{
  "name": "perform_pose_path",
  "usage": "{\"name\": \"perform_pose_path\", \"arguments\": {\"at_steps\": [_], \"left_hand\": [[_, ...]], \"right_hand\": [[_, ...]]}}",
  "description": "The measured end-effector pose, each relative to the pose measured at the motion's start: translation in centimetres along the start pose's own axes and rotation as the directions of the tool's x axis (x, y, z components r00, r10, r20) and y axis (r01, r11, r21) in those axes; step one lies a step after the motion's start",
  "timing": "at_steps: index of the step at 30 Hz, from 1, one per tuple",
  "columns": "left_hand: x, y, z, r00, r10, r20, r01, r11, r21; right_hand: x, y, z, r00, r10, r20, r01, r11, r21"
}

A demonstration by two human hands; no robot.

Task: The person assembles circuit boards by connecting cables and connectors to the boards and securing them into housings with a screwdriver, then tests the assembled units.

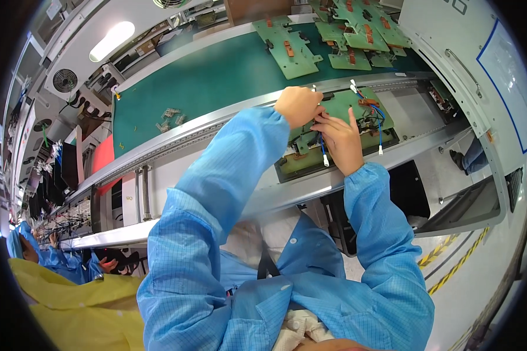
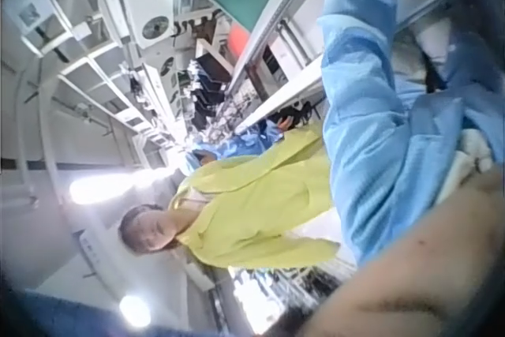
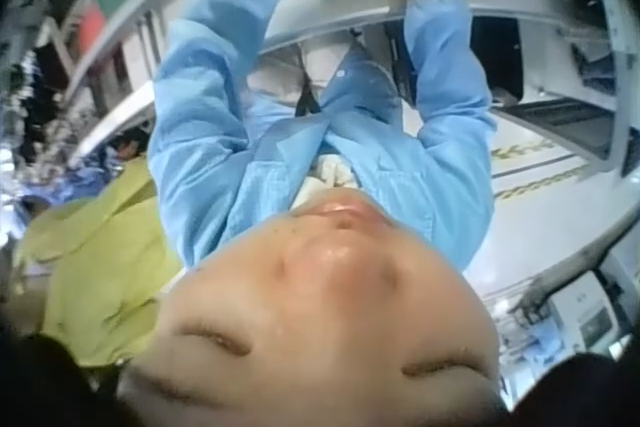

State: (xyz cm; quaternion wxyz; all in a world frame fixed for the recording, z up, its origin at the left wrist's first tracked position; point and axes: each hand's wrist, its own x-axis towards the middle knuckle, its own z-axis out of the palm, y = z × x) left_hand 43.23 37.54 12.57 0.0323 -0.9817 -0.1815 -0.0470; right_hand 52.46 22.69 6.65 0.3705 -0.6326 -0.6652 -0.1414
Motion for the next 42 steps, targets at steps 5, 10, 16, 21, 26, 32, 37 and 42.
{"name": "perform_pose_path", "arguments": {"at_steps": [5, 10, 16, 21, 26, 32, 37, 42], "left_hand": [[-1.2, -0.5, 0.0, 0.982, -0.103, -0.16, 0.01, 0.867, -0.497], [-0.7, -1.6, 1.0, 0.977, 0.008, -0.212, -0.132, 0.804, -0.58], [0.6, -2.1, 2.0, 0.977, 0.074, -0.198, -0.185, 0.75, -0.635], [1.4, -2.0, 1.7, 0.996, 0.053, -0.077, -0.089, 0.782, -0.617], [4.1, -5.1, 2.8, 0.92, -0.343, -0.191, -0.014, 0.458, -0.889], [7.2, -6.2, 4.7, 0.941, -0.253, 0.225, 0.302, 0.325, -0.896], [8.5, -6.6, 5.0, 0.904, -0.239, 0.353, 0.4, 0.183, -0.898], [9.4, -5.9, 4.5, 0.903, -0.151, 0.403, 0.417, 0.074, -0.906]], "right_hand": [[0.9, -1.3, -1.5, 1.0, -0.001, -0.022, -0.002, 0.993, -0.115], [0.8, -1.2, -1.4, 0.998, -0.009, -0.063, 0.006, 0.999, -0.05], [0.5, -0.8, -1.1, 0.998, 0.0, -0.058, -0.002, 1.0, -0.03], [0.6, -1.2, -2.3, 0.999, -0.006, -0.041, 0.007, 1.0, 0.026], [-0.8, 1.3, -3.9, 0.993, -0.029, -0.119, 0.036, 0.998, 0.056], [-1.7, 1.4, -4.0, 0.957, 0.256, -0.133, -0.21, 0.934, 0.287], [-1.4, 1.5, -3.5, 0.98, 0.153, -0.13, -0.118, 0.963, 0.241], [-1.2, 1.4, -3.8, 0.975, 0.154, -0.161, -0.113, 0.965, 0.238]]}}
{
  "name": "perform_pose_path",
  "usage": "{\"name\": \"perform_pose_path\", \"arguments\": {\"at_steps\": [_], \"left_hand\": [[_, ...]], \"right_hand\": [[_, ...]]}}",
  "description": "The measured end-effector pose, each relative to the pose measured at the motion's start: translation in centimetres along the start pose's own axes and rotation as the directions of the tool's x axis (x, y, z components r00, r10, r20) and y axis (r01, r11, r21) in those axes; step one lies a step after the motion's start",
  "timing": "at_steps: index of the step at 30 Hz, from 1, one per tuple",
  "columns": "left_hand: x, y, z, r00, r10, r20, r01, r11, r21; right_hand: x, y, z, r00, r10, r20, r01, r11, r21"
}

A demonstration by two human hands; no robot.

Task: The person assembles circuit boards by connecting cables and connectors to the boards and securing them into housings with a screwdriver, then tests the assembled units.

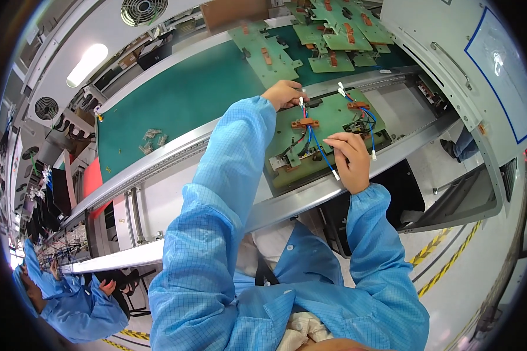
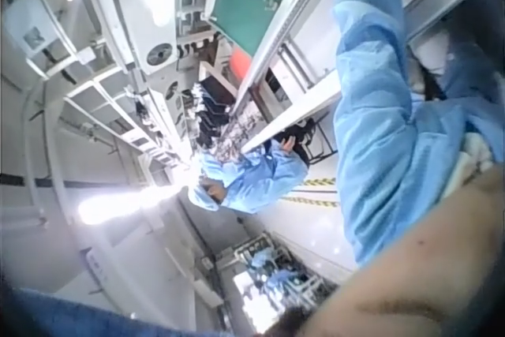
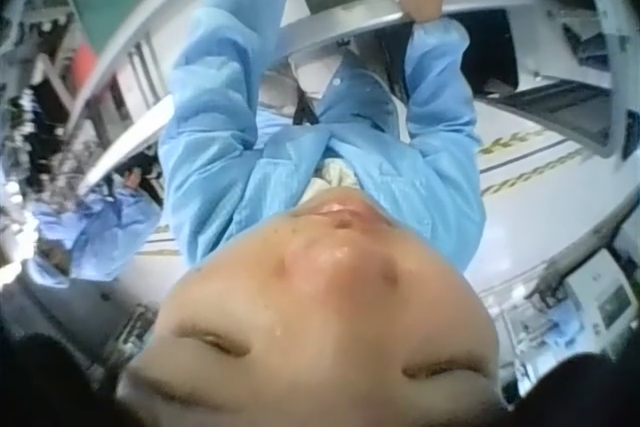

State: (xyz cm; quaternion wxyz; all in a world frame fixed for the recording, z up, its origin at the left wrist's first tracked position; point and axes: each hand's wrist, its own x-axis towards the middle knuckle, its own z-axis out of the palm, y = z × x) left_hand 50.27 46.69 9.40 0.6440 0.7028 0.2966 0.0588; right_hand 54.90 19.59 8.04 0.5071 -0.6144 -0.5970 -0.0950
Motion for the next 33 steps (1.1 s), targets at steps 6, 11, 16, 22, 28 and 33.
{"name": "perform_pose_path", "arguments": {"at_steps": [6, 11, 16, 22, 28, 33], "left_hand": [[-1.2, 0.1, 0.3, 0.999, 0.047, 0.026, -0.044, 0.994, -0.104], [-2.2, -0.2, 0.5, 0.988, 0.147, -0.037, -0.15, 0.985, -0.081], [-2.1, -0.3, 1.0, 0.977, 0.197, -0.077, -0.196, 0.98, 0.026], [-1.1, -1.4, 1.2, 0.957, 0.255, -0.137, -0.254, 0.967, 0.024], [-0.9, -1.5, 1.2, 0.956, 0.268, -0.123, -0.263, 0.963, 0.056], [-1.0, -1.5, 1.3, 0.951, 0.3, -0.068, -0.302, 0.953, -0.018]], "right_hand": [[-0.1, 0.5, -0.2, 1.0, 0.013, -0.008, -0.013, 1.0, 0.016], [0.1, 0.5, -0.4, 1.0, 0.011, 0.004, -0.011, 1.0, 0.014], [0.0, 0.3, -0.3, 1.0, -0.005, -0.026, 0.005, 1.0, -0.01], [-0.2, 0.2, -0.2, 0.999, 0.032, -0.01, -0.032, 0.999, 0.003], [-0.4, 0.3, -0.2, 0.999, 0.039, -0.029, -0.038, 0.999, 0.009], [-0.4, 0.4, -0.1, 0.994, 0.093, -0.051, -0.092, 0.996, 0.015]]}}
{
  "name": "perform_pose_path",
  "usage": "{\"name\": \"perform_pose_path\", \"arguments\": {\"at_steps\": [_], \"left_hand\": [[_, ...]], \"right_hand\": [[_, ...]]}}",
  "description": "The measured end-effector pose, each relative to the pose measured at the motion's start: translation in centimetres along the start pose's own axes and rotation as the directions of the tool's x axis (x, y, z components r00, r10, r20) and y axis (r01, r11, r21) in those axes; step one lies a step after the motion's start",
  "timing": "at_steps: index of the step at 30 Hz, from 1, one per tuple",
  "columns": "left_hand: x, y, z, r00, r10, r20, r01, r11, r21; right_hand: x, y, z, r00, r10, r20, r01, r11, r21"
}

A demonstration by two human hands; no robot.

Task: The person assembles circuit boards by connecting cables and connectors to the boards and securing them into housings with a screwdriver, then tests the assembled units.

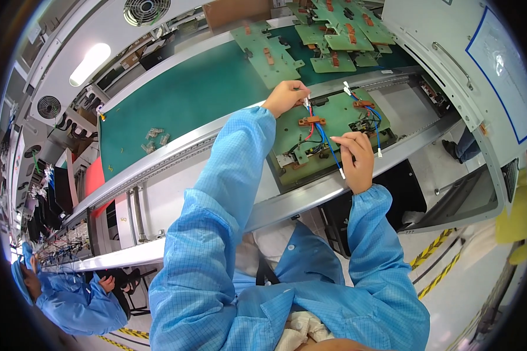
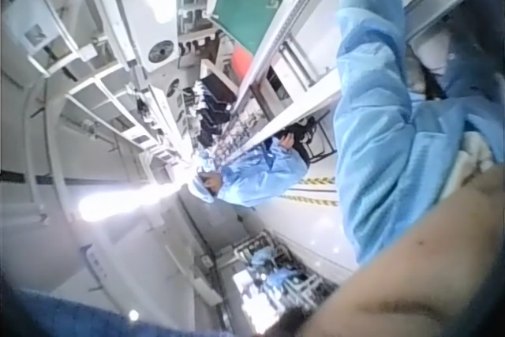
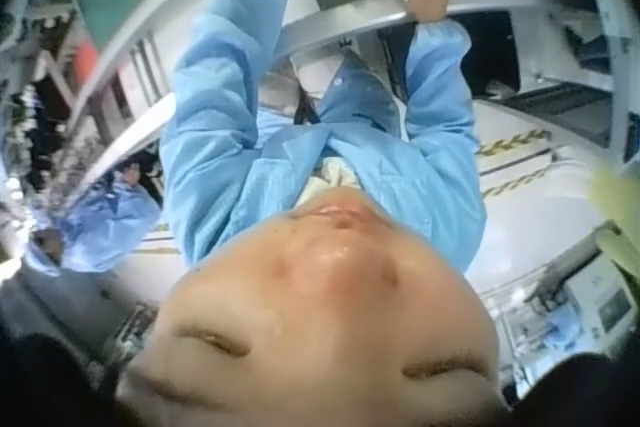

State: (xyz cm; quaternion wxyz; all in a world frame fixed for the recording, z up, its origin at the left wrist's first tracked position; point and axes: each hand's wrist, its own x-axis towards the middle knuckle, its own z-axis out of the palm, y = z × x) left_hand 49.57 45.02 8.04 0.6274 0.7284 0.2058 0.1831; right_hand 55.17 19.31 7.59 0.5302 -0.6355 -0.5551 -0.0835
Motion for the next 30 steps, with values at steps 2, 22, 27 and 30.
{"name": "perform_pose_path", "arguments": {"at_steps": [2, 22, 27, 30], "left_hand": [[-0.1, 0.5, 0.2, 1.0, -0.017, -0.002, 0.017, 0.999, -0.038], [-0.6, 0.3, 1.2, 0.972, 0.194, -0.132, -0.098, 0.847, 0.522], [-1.1, 1.2, 1.9, 0.944, 0.297, -0.145, -0.173, 0.819, 0.547], [-1.6, 1.2, 2.0, 0.931, 0.347, -0.117, -0.216, 0.779, 0.589]], "right_hand": [[-0.1, 0.4, 0.0, 0.999, 0.033, -0.021, -0.032, 0.999, 0.029], [-2.0, 1.1, -1.5, 0.88, 0.458, 0.122, -0.472, 0.821, 0.322], [-2.0, 0.8, -2.3, 0.878, 0.438, 0.195, -0.458, 0.886, 0.072], [-2.0, -0.3, -1.9, 0.849, 0.464, 0.252, -0.467, 0.883, -0.051]]}}
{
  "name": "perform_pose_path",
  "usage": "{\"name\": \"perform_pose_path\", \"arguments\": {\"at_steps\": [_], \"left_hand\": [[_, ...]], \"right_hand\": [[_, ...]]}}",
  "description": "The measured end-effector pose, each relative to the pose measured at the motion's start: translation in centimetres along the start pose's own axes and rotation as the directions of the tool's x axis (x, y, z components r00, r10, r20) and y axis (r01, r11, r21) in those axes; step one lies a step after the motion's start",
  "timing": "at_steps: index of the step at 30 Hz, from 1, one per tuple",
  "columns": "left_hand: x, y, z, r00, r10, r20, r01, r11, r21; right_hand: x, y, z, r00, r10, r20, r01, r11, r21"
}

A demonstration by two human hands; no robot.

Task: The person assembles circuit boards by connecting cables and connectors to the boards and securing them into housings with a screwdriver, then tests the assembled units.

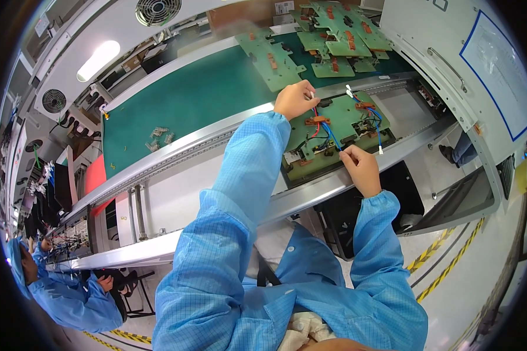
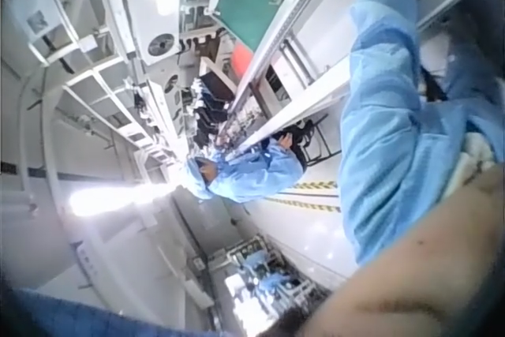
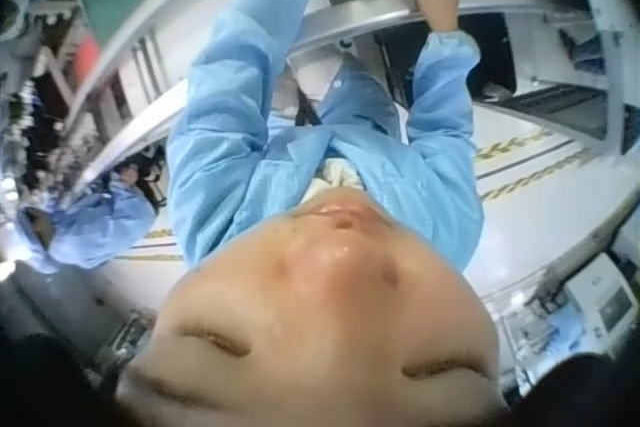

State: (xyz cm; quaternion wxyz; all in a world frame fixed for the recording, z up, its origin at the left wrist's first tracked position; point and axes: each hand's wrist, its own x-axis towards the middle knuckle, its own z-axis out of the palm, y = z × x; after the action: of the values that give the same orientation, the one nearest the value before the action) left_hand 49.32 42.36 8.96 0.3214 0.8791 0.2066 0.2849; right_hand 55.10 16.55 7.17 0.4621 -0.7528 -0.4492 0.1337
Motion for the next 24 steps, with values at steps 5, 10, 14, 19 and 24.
{"name": "perform_pose_path", "arguments": {"at_steps": [5, 10, 14, 19, 24], "left_hand": [[0.0, 0.3, 0.0, 0.998, 0.004, 0.058, -0.004, 1.0, 0.006], [0.2, -0.5, 0.0, 0.993, 0.089, 0.076, -0.088, 0.996, -0.014], [0.0, 0.3, 0.1, 0.988, 0.149, 0.034, -0.152, 0.983, 0.102], [-0.6, 1.2, 0.3, 0.992, 0.097, 0.079, -0.106, 0.988, 0.113], [-0.4, 1.4, -0.2, 1.0, 0.017, 0.014, -0.017, 1.0, 0.021]], "right_hand": [[-0.3, 0.4, 1.2, 0.997, -0.028, -0.07, 0.029, 0.999, 0.013], [1.3, 0.4, -0.6, 0.976, 0.0, 0.218, -0.057, 0.965, 0.255], [2.8, -0.7, -2.3, 0.87, 0.088, 0.486, -0.313, 0.86, 0.404], [3.3, -0.6, -3.0, 0.729, 0.236, 0.643, -0.565, 0.737, 0.371], [3.8, -2.0, -3.4, 0.681, 0.254, 0.687, -0.649, 0.644, 0.405]]}}
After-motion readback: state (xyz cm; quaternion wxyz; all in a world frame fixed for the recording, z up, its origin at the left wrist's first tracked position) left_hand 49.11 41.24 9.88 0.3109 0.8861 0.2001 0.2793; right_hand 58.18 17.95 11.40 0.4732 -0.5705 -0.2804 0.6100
